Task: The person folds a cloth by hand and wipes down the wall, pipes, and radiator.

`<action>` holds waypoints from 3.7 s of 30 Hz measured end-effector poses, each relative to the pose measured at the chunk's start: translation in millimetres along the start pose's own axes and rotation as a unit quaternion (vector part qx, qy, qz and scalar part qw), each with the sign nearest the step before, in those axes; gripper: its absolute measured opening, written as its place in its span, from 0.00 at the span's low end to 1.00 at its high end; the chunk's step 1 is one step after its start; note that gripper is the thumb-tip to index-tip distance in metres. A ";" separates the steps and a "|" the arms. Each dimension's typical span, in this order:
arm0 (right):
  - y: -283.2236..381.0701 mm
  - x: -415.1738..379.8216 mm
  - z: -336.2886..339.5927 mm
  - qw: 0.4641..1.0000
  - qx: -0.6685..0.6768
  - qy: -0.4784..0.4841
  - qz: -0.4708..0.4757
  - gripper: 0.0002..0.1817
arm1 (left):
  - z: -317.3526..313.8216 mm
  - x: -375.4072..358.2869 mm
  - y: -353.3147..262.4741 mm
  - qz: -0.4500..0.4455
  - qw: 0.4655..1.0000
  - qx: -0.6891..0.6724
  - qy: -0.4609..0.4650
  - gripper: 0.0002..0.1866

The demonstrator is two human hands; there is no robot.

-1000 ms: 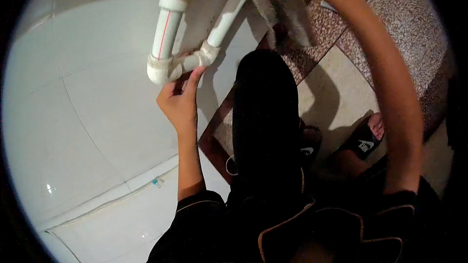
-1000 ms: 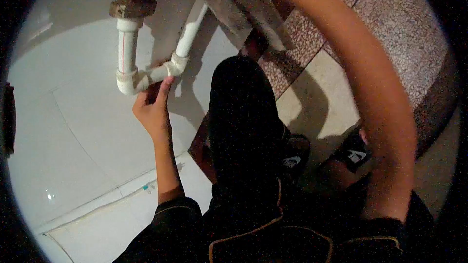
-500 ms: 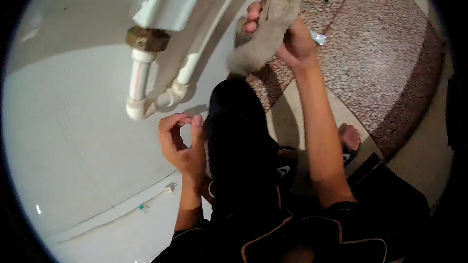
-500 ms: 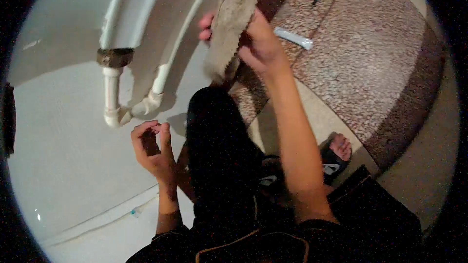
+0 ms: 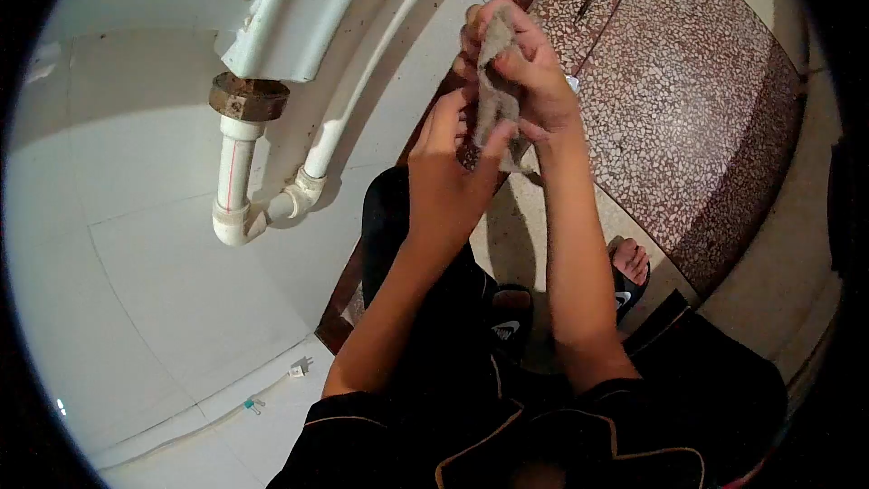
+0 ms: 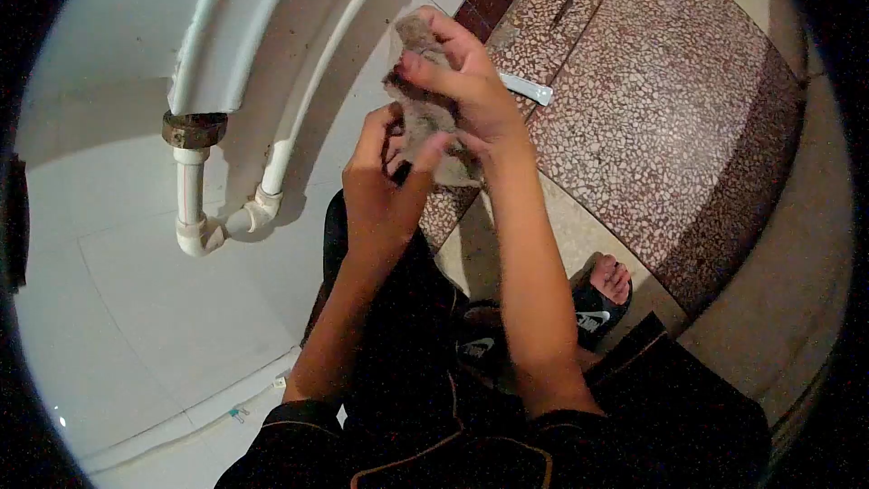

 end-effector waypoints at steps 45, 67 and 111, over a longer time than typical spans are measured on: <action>-59.2 41.7 -6.0 0.823 -0.379 -0.310 0.287 0.21 | 169.6 41.1 -60.7 0.019 0.946 0.324 -0.004 0.15; -1.9 5.6 -52.3 0.767 -0.435 -0.268 0.390 0.11 | 171.2 36.7 -63.9 -0.001 0.950 0.311 -0.014 0.11; -30.6 10.7 -100.8 0.749 -0.533 -0.263 0.292 0.04 | 174.1 48.5 -77.1 -0.035 0.935 0.344 -0.083 0.07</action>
Point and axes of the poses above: each hand's wrist, its own x-axis towards the middle knuckle, its own z-axis out of the back of the hand, y = z × x, the point moved 6 cm from there along x, towards the middle knuckle, and after that the axes turned 11 degrees about -y, right-handed, at the moved point
